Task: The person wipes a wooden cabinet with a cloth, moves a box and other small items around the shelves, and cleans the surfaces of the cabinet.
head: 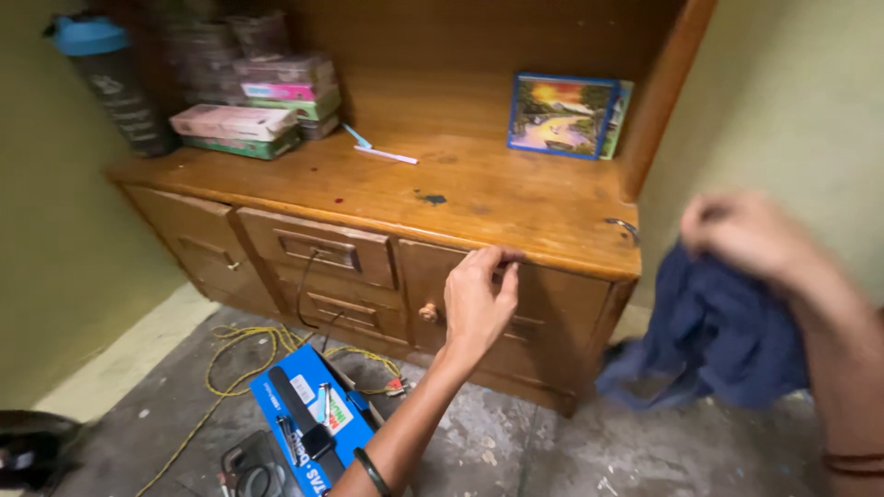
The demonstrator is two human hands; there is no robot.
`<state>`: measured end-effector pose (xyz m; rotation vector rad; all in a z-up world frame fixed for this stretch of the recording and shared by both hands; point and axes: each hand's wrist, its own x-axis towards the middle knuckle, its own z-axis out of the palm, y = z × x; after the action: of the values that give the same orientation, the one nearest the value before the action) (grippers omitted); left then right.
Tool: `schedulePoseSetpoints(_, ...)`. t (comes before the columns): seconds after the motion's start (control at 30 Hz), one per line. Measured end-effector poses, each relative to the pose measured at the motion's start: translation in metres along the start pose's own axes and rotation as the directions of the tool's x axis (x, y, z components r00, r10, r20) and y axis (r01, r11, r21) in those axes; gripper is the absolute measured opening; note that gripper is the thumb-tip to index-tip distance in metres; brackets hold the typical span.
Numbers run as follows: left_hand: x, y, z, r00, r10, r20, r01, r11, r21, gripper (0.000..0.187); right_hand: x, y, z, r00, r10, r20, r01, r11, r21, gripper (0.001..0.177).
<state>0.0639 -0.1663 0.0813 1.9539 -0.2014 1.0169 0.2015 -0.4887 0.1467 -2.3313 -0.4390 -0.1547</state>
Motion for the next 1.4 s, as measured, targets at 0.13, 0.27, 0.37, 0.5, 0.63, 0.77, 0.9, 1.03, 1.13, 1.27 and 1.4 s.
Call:
schedulePoseSetpoints(0.13, 0.012, -0.005, -0.006, 0.995, -0.097, -0.019, 0.096, 0.995, -0.035, 0.013, 0.030, -0.091, -0.002, 0.902, -0.244, -0.356, 0.399, 0.785, 0.475, 0.033)
schedulePoseSetpoints(0.27, 0.018, -0.019, -0.014, 0.995, -0.073, -0.066, 0.078, 0.995, 0.065, 0.012, 0.076, -0.101, 0.065, 0.939, -0.211, -0.272, 0.200, 0.977, -0.069, 0.077)
schedulePoseSetpoints(0.37, 0.029, -0.042, -0.019, 0.997, -0.008, -0.082, 0.025, 0.977, 0.213, 0.018, 0.086, -0.081, 0.132, 0.986, -0.101, -0.130, 0.061, 0.956, -0.285, 0.110)
schedulePoseSetpoints(0.5, 0.052, -0.087, -0.021, 0.974, 0.228, 0.005, -0.202, 0.852, 0.483, 0.054, 0.117, -0.077, 0.185, 0.980, 0.195, -0.035, -0.188, 0.863, -0.468, 0.104)
schedulePoseSetpoints(0.63, 0.050, -0.114, -0.023, 0.966, 0.048, 0.254, -0.174, 0.847, 0.502, 0.068, 0.167, -0.083, 0.205, 0.975, 0.217, 0.054, -0.155, 0.831, -0.534, 0.105)
schedulePoseSetpoints(0.77, 0.054, -0.119, -0.028, 0.954, 0.095, 0.283, -0.217, 0.871, 0.441, 0.071, 0.203, -0.099, 0.230, 0.980, 0.186, 0.070, -0.115, 0.817, -0.565, 0.100)
schedulePoseSetpoints(0.9, 0.057, -0.117, -0.029, 0.954, 0.093, 0.285, -0.216, 0.873, 0.437, 0.074, 0.209, -0.128, 0.257, 0.981, 0.094, 0.168, 0.015, 0.834, -0.552, 0.090)
schedulePoseSetpoints(1.03, 0.053, -0.117, -0.027, 0.966, 0.092, 0.242, -0.195, 0.873, 0.448, 0.077, 0.190, -0.146, 0.278, 0.957, -0.083, 0.277, 0.222, 0.824, -0.521, 0.078)
schedulePoseSetpoints(1.13, 0.052, -0.119, -0.028, 0.972, 0.099, 0.211, -0.190, 0.862, 0.471, 0.080, 0.166, -0.146, 0.280, 0.932, -0.184, 0.311, 0.330, 0.782, -0.528, 0.076)
schedulePoseSetpoints(1.27, 0.044, -0.119, -0.042, 0.965, 0.082, 0.248, -0.193, 0.863, 0.468, 0.080, 0.132, -0.120, 0.251, 0.906, -0.261, 0.334, 0.405, 0.767, -0.497, 0.073)
schedulePoseSetpoints(1.4, 0.038, -0.114, -0.048, 0.957, 0.126, 0.260, -0.254, 0.797, 0.548, 0.080, 0.134, -0.059, 0.181, 0.953, -0.160, 0.256, 0.286, 0.750, -0.597, 0.072)
